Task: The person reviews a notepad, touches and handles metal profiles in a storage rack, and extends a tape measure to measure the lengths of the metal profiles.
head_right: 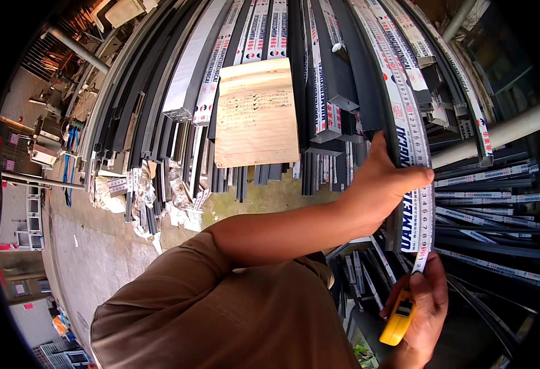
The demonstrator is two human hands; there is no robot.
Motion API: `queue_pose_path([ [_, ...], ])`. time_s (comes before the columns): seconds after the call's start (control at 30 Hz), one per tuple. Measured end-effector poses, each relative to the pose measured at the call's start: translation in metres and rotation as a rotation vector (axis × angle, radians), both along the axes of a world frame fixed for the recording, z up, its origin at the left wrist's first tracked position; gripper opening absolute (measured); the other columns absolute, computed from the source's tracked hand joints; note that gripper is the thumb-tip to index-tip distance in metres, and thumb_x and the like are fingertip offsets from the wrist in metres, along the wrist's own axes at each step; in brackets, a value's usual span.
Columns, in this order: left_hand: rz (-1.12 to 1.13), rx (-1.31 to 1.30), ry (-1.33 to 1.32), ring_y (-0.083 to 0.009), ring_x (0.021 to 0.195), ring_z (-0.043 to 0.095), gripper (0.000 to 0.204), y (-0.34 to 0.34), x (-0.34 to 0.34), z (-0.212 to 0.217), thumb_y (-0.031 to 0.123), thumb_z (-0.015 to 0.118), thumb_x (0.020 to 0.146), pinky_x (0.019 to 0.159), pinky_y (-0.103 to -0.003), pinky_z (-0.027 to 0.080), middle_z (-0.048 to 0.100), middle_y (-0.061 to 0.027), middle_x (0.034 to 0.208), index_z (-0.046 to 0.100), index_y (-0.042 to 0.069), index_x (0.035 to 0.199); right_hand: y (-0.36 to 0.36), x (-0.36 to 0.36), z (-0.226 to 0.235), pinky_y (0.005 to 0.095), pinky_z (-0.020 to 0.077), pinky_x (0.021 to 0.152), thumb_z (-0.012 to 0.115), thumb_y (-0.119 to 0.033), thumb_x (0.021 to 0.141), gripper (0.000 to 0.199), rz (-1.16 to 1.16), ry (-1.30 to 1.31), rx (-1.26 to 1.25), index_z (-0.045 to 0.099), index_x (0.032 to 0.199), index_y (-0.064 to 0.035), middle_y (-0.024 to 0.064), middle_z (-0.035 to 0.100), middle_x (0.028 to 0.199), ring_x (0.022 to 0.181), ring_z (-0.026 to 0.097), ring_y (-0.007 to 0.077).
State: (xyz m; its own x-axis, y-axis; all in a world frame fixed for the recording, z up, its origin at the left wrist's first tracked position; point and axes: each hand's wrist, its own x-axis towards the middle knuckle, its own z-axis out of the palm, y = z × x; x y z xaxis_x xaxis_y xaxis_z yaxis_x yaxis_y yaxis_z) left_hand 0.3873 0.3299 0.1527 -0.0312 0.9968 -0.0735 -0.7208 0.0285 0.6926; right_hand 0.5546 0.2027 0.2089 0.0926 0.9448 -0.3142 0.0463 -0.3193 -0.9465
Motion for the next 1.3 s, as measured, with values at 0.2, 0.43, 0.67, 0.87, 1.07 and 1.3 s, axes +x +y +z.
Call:
queue_pose_path([
  [0.2,-0.006,0.048,0.077,-0.017,0.102,0.059,0.071,-0.029,-0.022,0.001,0.01,0.082,0.085,0.09,-0.034,0.051,0.059,-0.0087,0.113,0.041,-0.002,0.141,-0.014,-0.004,-0.011,0.0291,0.0525,0.043,0.071,-0.031,0.101,0.068,0.239,0.103,-0.015,0.046,0.155,0.0017,0.0107,0.063,0.069,0.049,0.061,0.0177],
  [0.43,0.106,0.184,0.243,-0.0121,0.105,0.059,0.079,-0.06,-0.067,0.008,0.004,0.083,0.088,0.093,-0.03,0.052,0.062,-0.0047,0.117,0.034,0.001,0.15,-0.025,-0.031,-0.022,0.0294,0.0551,0.05,0.069,-0.035,0.1,0.069,0.456,0.21,-0.04,0.042,0.15,0.0033,0.0112,0.065,0.071,0.052,0.064,0.0185],
  [0.67,0.188,0.086,0.26,-0.0235,0.107,0.071,0.07,-0.104,-0.136,-0.009,-0.002,0.077,0.09,0.096,-0.042,0.06,0.068,-0.0159,0.126,0.037,0.005,0.146,-0.028,-0.08,-0.047,0.0304,0.0558,0.07,0.052,-0.007,0.107,0.044,0.814,0.156,-0.023,0.04,0.147,0.005,0.0113,0.07,0.087,0.07,0.069,0.0183],
  [0.87,0.3,-0.008,0.313,-0.027,0.102,0.072,0.064,-0.149,-0.198,-0.037,-0.004,0.072,0.09,0.092,-0.043,0.06,0.069,-0.0176,0.123,0.041,0.005,0.145,-0.028,-0.128,-0.088,0.038,0.0552,0.075,0.061,-0.018,0.105,0.049,1.109,-0.058,0.124,0.045,0.146,0.0037,0.0115,0.074,0.086,0.078,0.073,0.0236],
  [1.07,0.347,-0.093,0.255,-0.0289,0.099,0.073,0.064,-0.184,-0.24,-0.052,0.002,0.077,0.086,0.087,-0.044,0.062,0.07,-0.0187,0.122,0.047,0.004,0.142,-0.029,-0.174,-0.088,0.0362,0.0547,0.075,0.061,-0.017,0.107,0.041,1.286,-0.085,0.149,0.048,0.14,0.0027,0.0132,0.074,0.09,0.082,0.073,0.0207],
  [1.3,0.414,-0.168,0.207,-0.0282,0.094,0.075,0.062,-0.204,-0.266,-0.079,0.003,0.077,0.085,0.084,-0.04,0.063,0.072,-0.0202,0.121,0.05,0.004,0.141,-0.032,-0.207,-0.117,0.0441,0.0573,0.073,0.063,-0.026,0.103,0.049,1.353,-0.116,0.189,0.052,0.139,0.0053,0.0175,0.075,0.085,0.078,0.076,0.0344],
])
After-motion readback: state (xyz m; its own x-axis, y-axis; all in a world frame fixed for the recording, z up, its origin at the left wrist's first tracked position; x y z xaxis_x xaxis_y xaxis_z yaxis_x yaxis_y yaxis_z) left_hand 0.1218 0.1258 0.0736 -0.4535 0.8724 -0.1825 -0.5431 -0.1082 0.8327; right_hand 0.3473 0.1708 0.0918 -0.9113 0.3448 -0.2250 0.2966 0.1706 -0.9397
